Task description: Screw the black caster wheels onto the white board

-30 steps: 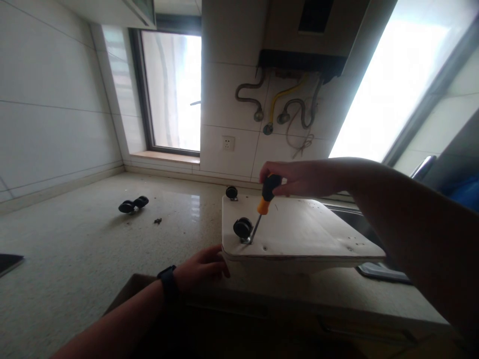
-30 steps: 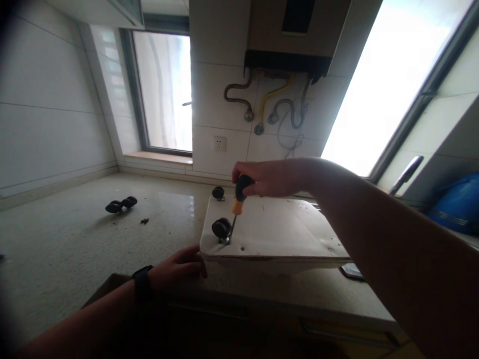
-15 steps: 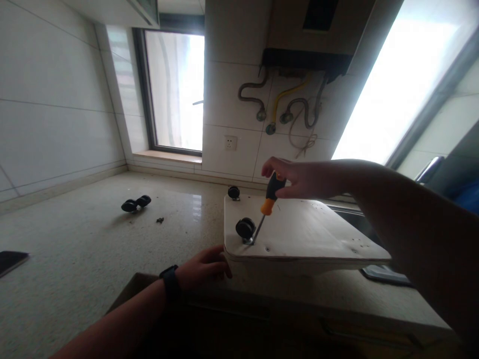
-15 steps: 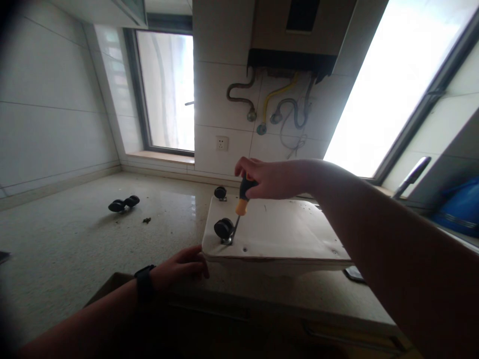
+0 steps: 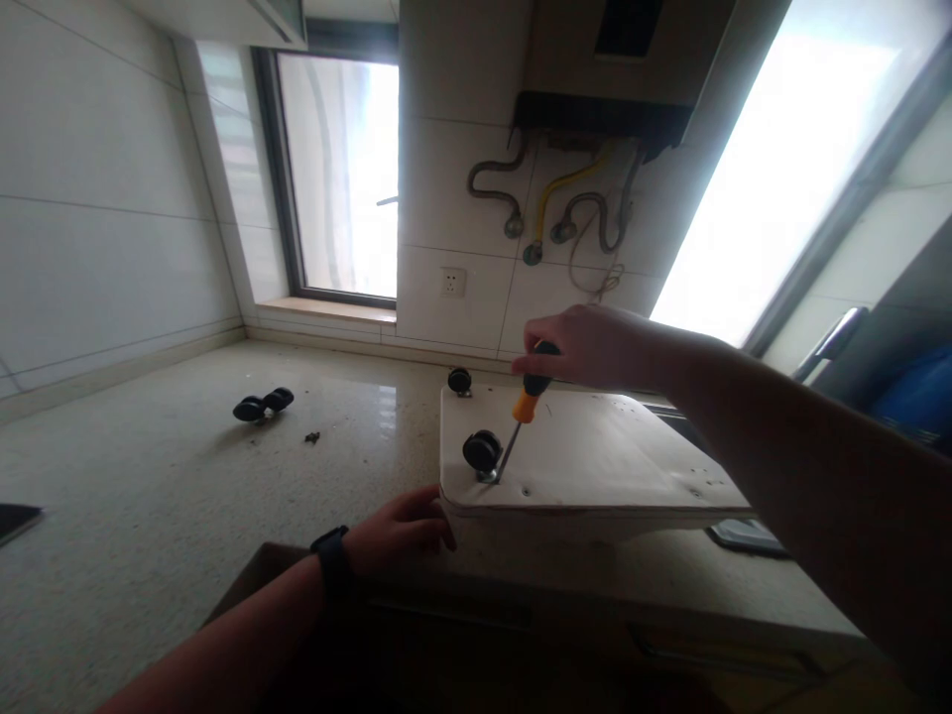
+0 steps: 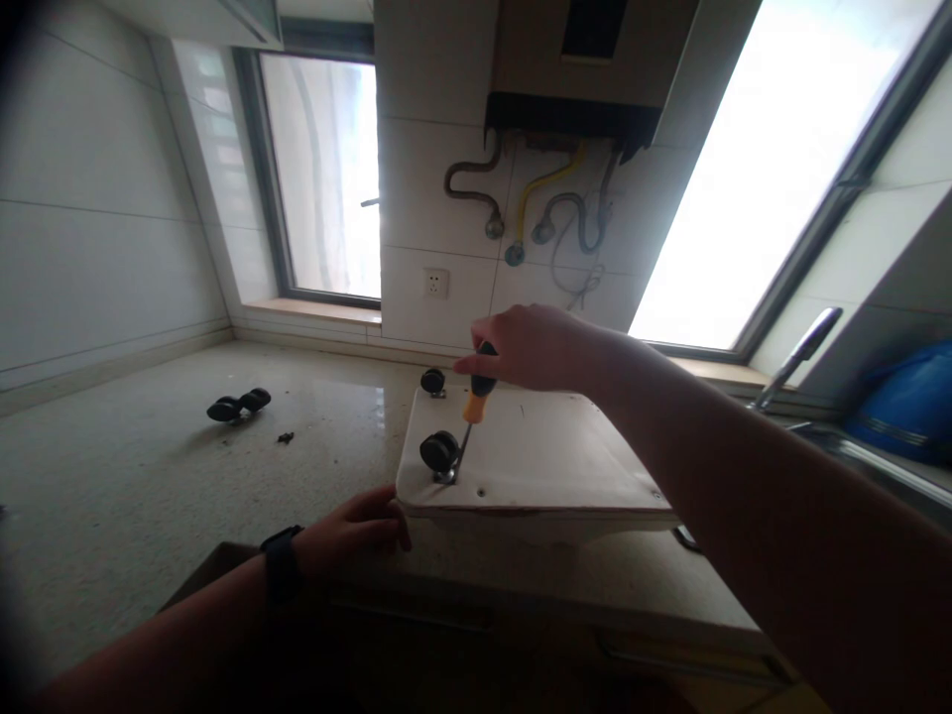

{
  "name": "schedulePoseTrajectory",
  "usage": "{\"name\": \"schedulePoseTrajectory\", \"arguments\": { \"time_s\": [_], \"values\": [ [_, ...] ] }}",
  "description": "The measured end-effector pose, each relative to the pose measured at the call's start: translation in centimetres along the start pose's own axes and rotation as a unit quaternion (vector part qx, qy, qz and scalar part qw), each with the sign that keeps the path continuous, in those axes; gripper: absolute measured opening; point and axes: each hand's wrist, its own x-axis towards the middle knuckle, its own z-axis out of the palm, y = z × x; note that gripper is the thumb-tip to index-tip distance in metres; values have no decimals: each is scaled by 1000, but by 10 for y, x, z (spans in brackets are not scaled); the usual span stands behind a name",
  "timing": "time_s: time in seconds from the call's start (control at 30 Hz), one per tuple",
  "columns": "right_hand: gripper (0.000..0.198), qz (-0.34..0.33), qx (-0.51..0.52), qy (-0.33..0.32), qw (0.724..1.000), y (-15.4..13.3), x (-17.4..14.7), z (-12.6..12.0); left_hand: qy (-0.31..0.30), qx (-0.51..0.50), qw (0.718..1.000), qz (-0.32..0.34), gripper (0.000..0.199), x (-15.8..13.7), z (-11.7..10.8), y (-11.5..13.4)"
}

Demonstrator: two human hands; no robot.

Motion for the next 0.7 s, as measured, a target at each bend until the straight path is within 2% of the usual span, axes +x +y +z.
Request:
{"name": "schedulePoseTrajectory", "arguments": {
  "time_s": [0.1, 0.2, 0.37, 0.53, 0.6, 0.7],
  "values": [
    [41, -40, 123, -57, 990, 4, -6, -6, -2, -3, 1000, 1, 43, 0, 0, -1],
    [33, -49, 180, -91, 978, 10, -8, -10, -1, -8, 1000, 0, 42, -1, 1, 0],
    [35, -6, 160, -37, 986, 14, -3, -7, 2, -1, 1000, -3, 33, -2, 2, 4],
    [39, 72, 188, -64, 977, 5, -2, -5, -2, 2, 1000, -1, 34, -1, 1, 4],
    [39, 59, 173, -49, 982, 4, -4, -3, -3, -1, 1000, -4, 38, 0, 0, 3],
    [41, -6, 179, -19, 984, 8, -7, 2, -5, -9, 1000, -6, 43, 0, 0, 2]
  ]
}}
